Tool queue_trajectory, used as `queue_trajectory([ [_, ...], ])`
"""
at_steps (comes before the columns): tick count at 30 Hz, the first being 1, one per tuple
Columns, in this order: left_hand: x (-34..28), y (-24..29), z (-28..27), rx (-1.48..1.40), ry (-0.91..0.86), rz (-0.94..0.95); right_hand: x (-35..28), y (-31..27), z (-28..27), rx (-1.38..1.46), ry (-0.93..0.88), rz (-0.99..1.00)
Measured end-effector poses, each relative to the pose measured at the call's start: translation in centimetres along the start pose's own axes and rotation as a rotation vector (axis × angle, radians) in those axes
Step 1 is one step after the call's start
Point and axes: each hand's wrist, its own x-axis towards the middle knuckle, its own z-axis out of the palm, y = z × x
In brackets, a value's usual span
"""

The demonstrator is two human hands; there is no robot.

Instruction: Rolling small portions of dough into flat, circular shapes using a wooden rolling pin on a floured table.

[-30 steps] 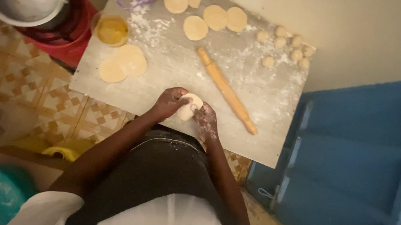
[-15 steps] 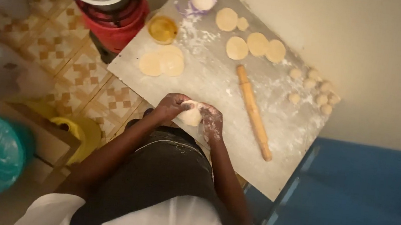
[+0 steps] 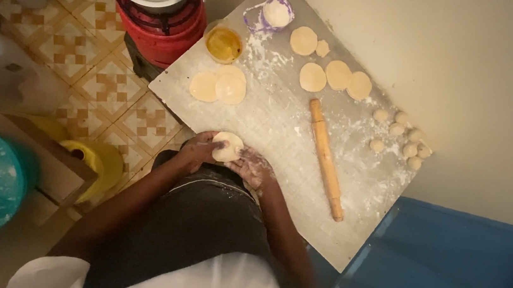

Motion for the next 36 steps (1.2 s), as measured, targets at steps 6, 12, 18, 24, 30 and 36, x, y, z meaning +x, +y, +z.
queue_trajectory([
  [6,1.0,1.3,-1.0,-0.030,0.033,-0.067,0.0,-1.8,2.5,-0.169,-0.005,-0.197],
  [12,4.6,0.1,-1.5,-0.099,0.099,0.025,-1.6,-2.3,5.4,-0.008,0.012,-0.176],
  [18,3.9,0.7,-1.2,-0.064,0.099,-0.018,1.2,-0.7,1.5,0.219,-0.001,-0.164],
  [24,4.1,2.5,0.4,0.079,0.140,-0.003,1.2,-1.9,3.0,0.099,0.004,-0.157],
  [30,4.9,9.3,4.4,0.306,0.235,0.355,3.8,-8.0,5.3,-0.154,-0.021,-0.433],
  [36,8.8,5.8,1.8,0.713,0.399,0.802,3.1,-11.0,1.8,-0.548,0.356,-0.846],
])
